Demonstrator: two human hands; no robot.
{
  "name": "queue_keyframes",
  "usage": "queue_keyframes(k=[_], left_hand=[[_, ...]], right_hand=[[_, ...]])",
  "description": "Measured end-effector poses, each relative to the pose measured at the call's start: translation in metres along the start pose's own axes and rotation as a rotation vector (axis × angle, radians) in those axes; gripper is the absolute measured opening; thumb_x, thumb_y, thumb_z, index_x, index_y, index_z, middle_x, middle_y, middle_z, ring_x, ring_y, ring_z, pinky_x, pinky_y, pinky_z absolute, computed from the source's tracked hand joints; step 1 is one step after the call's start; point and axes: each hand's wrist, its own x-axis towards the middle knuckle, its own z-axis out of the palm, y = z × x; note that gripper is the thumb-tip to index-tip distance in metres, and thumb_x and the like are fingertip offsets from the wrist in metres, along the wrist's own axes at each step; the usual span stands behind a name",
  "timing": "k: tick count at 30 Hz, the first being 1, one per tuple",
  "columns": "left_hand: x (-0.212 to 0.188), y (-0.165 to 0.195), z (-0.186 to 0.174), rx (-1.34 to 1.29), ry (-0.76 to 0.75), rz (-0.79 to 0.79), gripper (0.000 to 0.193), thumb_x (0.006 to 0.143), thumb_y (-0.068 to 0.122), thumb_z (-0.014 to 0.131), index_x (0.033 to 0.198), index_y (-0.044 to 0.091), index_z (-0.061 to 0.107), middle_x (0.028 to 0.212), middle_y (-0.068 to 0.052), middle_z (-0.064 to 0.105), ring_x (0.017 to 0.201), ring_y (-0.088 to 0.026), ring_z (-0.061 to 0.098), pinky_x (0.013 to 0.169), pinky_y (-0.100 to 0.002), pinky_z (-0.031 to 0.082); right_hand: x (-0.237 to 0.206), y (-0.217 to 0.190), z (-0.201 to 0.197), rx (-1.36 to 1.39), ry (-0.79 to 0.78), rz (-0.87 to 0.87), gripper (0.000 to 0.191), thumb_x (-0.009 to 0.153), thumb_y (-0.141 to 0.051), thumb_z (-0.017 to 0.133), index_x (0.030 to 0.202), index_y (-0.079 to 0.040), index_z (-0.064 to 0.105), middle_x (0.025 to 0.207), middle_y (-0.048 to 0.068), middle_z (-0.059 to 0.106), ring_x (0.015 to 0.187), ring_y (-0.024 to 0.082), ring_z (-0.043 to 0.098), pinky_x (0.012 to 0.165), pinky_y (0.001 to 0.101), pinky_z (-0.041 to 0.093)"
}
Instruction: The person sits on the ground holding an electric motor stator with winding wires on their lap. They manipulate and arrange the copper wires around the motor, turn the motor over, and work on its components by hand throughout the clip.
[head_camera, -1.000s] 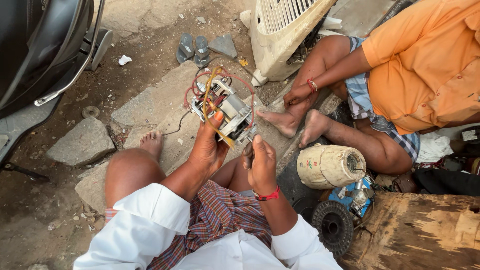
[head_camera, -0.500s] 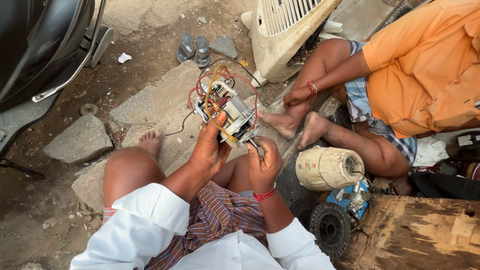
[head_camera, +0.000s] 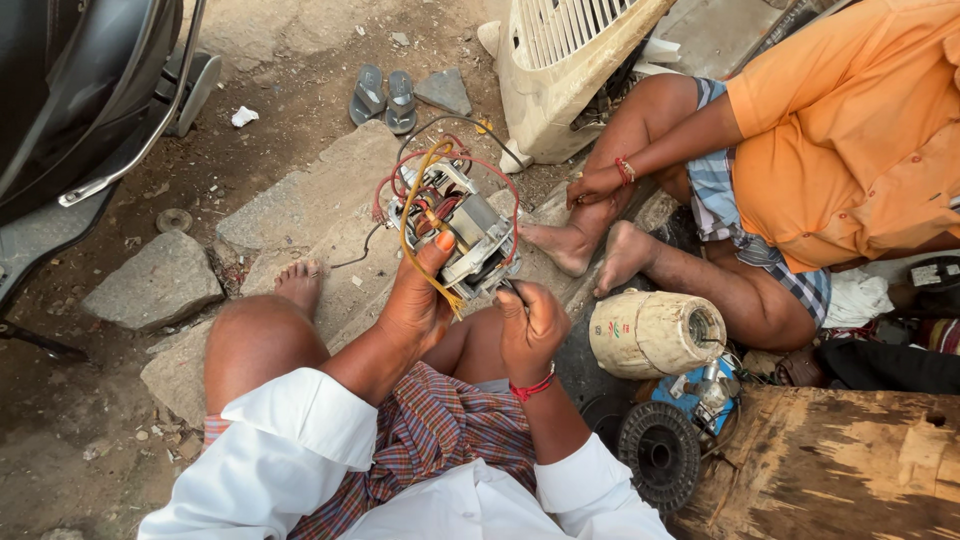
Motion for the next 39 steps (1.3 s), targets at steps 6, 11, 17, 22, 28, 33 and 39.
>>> queue_keyframes(k=[6, 11, 17, 22, 28, 33, 39], left_hand=[[0.004, -0.002, -0.004, 0.035, 0.083, 0.036, 0.075, 0.085, 0.031, 0.080, 0.147, 0.006, 0.046, 0.130, -0.011, 0.060, 0.116, -0.024, 0.064, 0.101, -0.040, 0.056], [0.007, -0.002, -0.009, 0.057, 0.133, 0.055, 0.081, 0.081, 0.028, 0.081, 0.149, 0.013, 0.039, 0.135, -0.008, 0.054, 0.123, -0.022, 0.057, 0.104, -0.042, 0.052], [0.006, -0.002, -0.012, 0.084, 0.073, 0.096, 0.079, 0.084, 0.025, 0.081, 0.149, 0.012, 0.037, 0.138, -0.008, 0.055, 0.128, -0.023, 0.056, 0.109, -0.040, 0.051], [0.007, -0.002, -0.013, 0.107, 0.135, 0.025, 0.077, 0.082, 0.030, 0.080, 0.146, 0.013, 0.040, 0.131, -0.007, 0.059, 0.121, -0.022, 0.059, 0.102, -0.042, 0.054], [0.004, 0.002, -0.015, -0.004, -0.008, -0.059, 0.075, 0.084, 0.039, 0.078, 0.144, 0.005, 0.049, 0.126, -0.011, 0.065, 0.115, -0.025, 0.066, 0.103, -0.043, 0.056], [0.003, 0.005, -0.016, 0.031, -0.152, 0.005, 0.075, 0.088, 0.036, 0.080, 0.146, 0.002, 0.047, 0.132, -0.014, 0.062, 0.119, -0.026, 0.065, 0.104, -0.043, 0.055], [-0.002, 0.006, -0.017, 0.114, -0.131, 0.012, 0.080, 0.086, 0.035, 0.080, 0.148, 0.003, 0.042, 0.133, -0.012, 0.060, 0.121, -0.024, 0.062, 0.103, -0.041, 0.054]], right_hand=[[-0.011, 0.014, 0.007, 0.748, -0.075, 0.749, 0.058, 0.110, -0.051, 0.049, 0.087, 0.000, 0.060, 0.066, 0.006, 0.059, 0.050, 0.014, 0.053, 0.047, 0.0280, 0.043], [-0.001, 0.014, 0.002, 0.730, -0.134, 0.725, 0.060, 0.102, -0.057, 0.040, 0.112, -0.001, 0.061, 0.073, 0.009, 0.065, 0.059, 0.015, 0.062, 0.054, 0.0285, 0.047], [-0.003, 0.011, -0.005, 0.625, -0.155, 0.525, 0.035, 0.111, -0.032, 0.055, 0.126, -0.001, 0.059, 0.104, 0.005, 0.068, 0.087, 0.010, 0.058, 0.075, 0.0258, 0.046], [-0.007, 0.011, -0.011, 0.663, -0.181, 0.539, 0.030, 0.109, -0.027, 0.055, 0.125, -0.002, 0.060, 0.104, 0.005, 0.069, 0.085, 0.009, 0.060, 0.074, 0.0263, 0.049], [-0.006, 0.001, -0.018, 0.729, -0.191, 0.505, 0.033, 0.111, -0.029, 0.053, 0.128, -0.001, 0.059, 0.109, 0.009, 0.069, 0.093, 0.015, 0.068, 0.077, 0.0289, 0.050], [-0.003, -0.010, -0.017, 0.766, -0.189, 0.431, 0.041, 0.107, -0.031, 0.057, 0.135, -0.001, 0.052, 0.119, 0.008, 0.068, 0.101, 0.017, 0.068, 0.081, 0.0302, 0.052], [-0.002, -0.012, -0.016, 0.800, -0.189, 0.450, 0.049, 0.107, -0.030, 0.062, 0.142, 0.001, 0.049, 0.119, 0.007, 0.066, 0.105, 0.014, 0.062, 0.085, 0.0317, 0.053]])
